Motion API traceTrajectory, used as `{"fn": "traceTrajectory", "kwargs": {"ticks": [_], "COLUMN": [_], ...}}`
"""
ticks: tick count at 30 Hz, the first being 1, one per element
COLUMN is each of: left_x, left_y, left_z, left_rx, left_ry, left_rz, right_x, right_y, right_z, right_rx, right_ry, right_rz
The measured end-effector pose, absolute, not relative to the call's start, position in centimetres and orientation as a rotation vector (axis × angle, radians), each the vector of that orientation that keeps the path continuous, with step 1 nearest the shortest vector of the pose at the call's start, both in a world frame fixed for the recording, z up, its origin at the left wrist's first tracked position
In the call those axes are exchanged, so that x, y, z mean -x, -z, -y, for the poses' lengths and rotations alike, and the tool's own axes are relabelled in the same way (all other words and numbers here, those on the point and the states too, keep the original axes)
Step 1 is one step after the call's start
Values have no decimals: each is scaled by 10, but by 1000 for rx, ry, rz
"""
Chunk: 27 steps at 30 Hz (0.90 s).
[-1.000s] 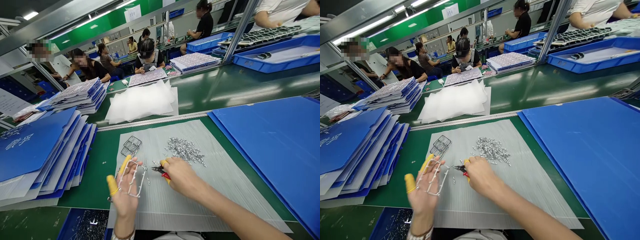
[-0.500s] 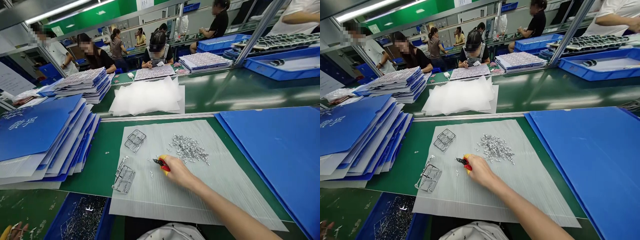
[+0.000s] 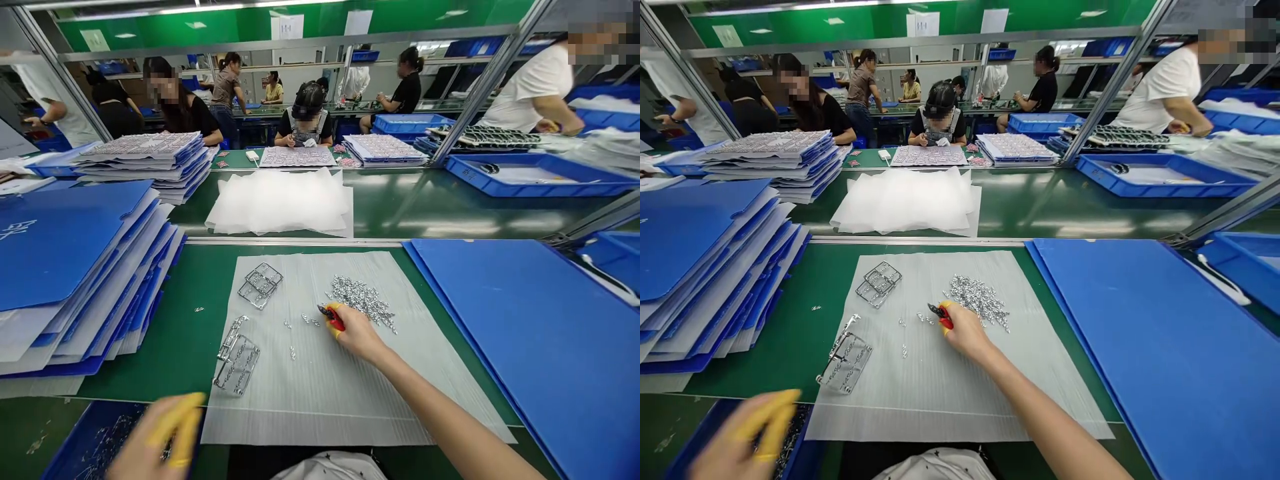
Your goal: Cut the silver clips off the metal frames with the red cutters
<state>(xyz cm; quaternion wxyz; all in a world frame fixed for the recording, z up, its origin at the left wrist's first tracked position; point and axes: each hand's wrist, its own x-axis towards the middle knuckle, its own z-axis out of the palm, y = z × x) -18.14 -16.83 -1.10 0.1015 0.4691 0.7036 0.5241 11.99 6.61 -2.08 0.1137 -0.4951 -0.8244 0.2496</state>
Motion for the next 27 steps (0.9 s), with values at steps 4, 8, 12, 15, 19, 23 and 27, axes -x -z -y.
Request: {"fn": "traceTrajectory", "kwargs": {"ticks": [4, 8, 12, 15, 19, 23, 27], "left_x": [105, 85, 85, 83, 80, 83, 86], "left_y": [28, 36, 41, 42, 40, 40, 40], "left_z": [99, 50, 36, 37, 39, 41, 44], "left_rx": [-2162, -2316, -2440, -2457, -2479, -2486, -2477], "left_ry": [-1088, -914, -692, -625, -574, -548, -478], "left_rz": [-1620, -1635, -1636, -1677, -1734, -1751, -1761], "right_x": [-110, -109, -114, -119, -125, -124, -120], "right_y": [22, 17, 18, 22, 21, 13, 8], "right_z": [-73, -83, -95, -103, -109, -109, -111], "right_rx": [1365, 1119, 597, 384, 275, 99, -34], "right_ry": [-694, -605, -404, -249, -126, 7, 95], "right_rz": [2500, 2681, 2917, 2993, 2996, 3005, 3053]}}
